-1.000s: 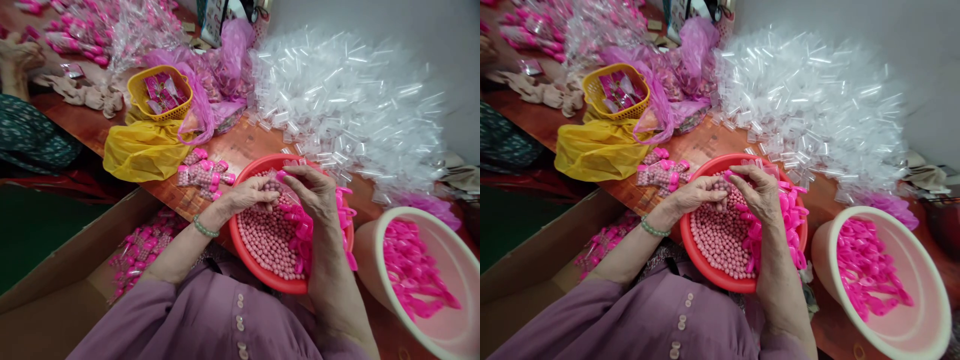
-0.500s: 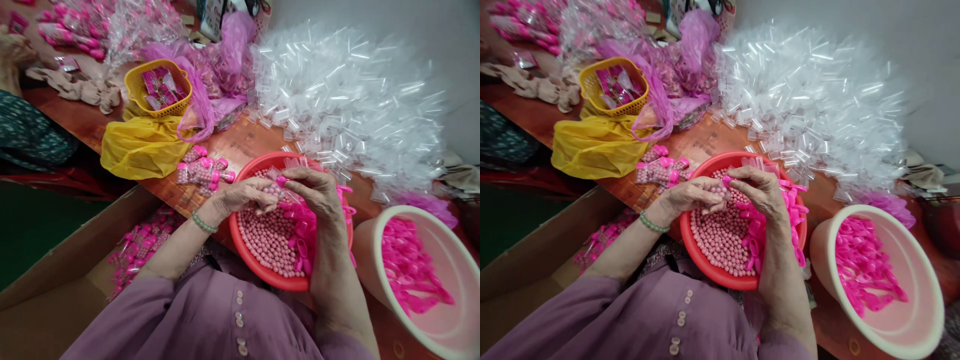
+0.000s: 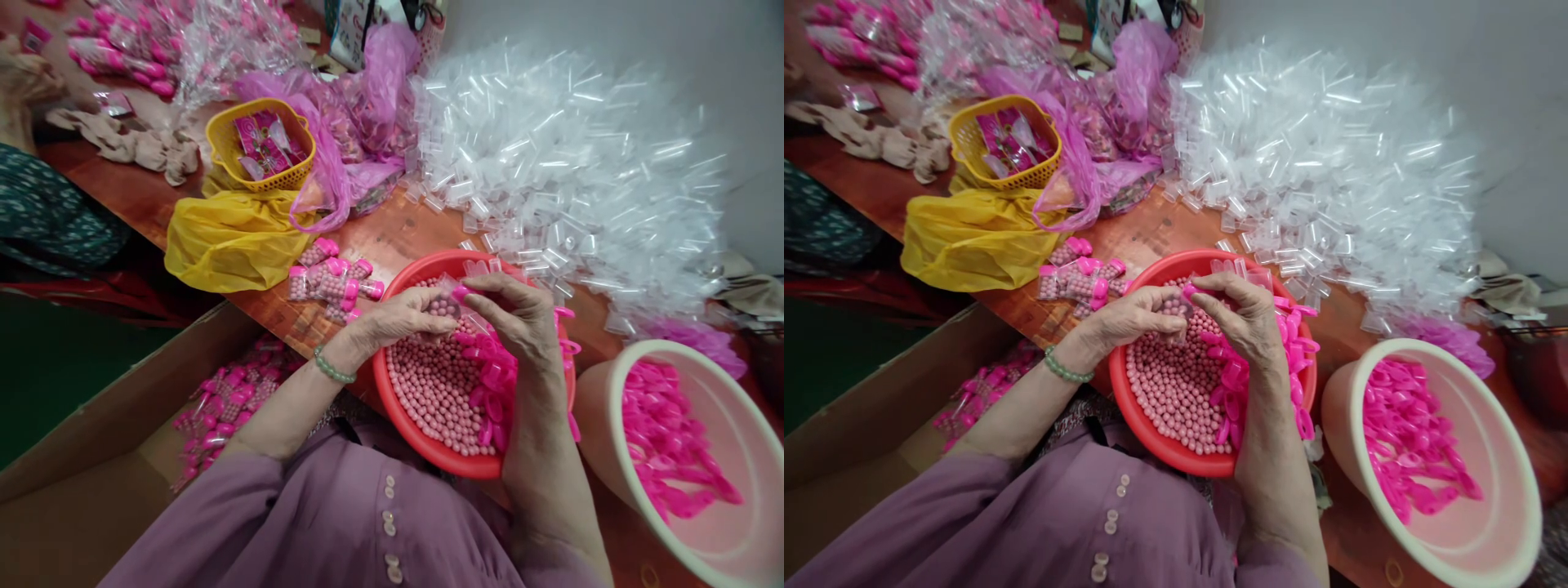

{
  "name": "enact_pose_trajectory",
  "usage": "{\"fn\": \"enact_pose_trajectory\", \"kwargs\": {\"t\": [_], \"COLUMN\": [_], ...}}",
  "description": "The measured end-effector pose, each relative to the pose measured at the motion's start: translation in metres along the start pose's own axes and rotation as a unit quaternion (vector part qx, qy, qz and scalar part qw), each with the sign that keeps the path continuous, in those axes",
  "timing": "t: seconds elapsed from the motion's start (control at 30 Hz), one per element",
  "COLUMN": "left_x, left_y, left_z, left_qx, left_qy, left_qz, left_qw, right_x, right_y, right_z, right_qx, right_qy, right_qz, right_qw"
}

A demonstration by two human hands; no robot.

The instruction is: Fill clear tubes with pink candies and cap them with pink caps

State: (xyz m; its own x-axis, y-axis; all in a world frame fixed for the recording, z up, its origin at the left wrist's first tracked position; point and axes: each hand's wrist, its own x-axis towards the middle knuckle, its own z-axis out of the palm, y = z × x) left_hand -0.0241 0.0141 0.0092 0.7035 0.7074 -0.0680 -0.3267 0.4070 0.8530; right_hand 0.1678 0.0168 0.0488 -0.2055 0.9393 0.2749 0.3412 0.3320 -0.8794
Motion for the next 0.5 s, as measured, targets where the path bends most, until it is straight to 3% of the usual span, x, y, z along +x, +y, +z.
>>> {"fn": "enact_pose_trajectory", "kwargs": {"t": [0.1,0.2,0.5], "left_x": [0.003,0.006,0.002], "left_y": [-0.003,-0.005,-0.003], "left_z": [0.001,0.002,0.001], "left_qx": [0.023,0.027,0.026], "left_qy": [0.024,0.049,0.025], "left_qz": [0.01,0.021,0.011], "left_qw": [0.999,0.998,0.999], "right_x": [-0.002,-0.005,-0.004], "right_y": [-0.002,0.0,0.005], "right_z": [-0.007,-0.013,-0.005], "right_qx": [-0.036,-0.056,-0.029], "right_qy": [-0.024,-0.009,0.025], "right_qz": [-0.004,-0.004,0.014], "right_qw": [0.999,0.998,0.999]}}
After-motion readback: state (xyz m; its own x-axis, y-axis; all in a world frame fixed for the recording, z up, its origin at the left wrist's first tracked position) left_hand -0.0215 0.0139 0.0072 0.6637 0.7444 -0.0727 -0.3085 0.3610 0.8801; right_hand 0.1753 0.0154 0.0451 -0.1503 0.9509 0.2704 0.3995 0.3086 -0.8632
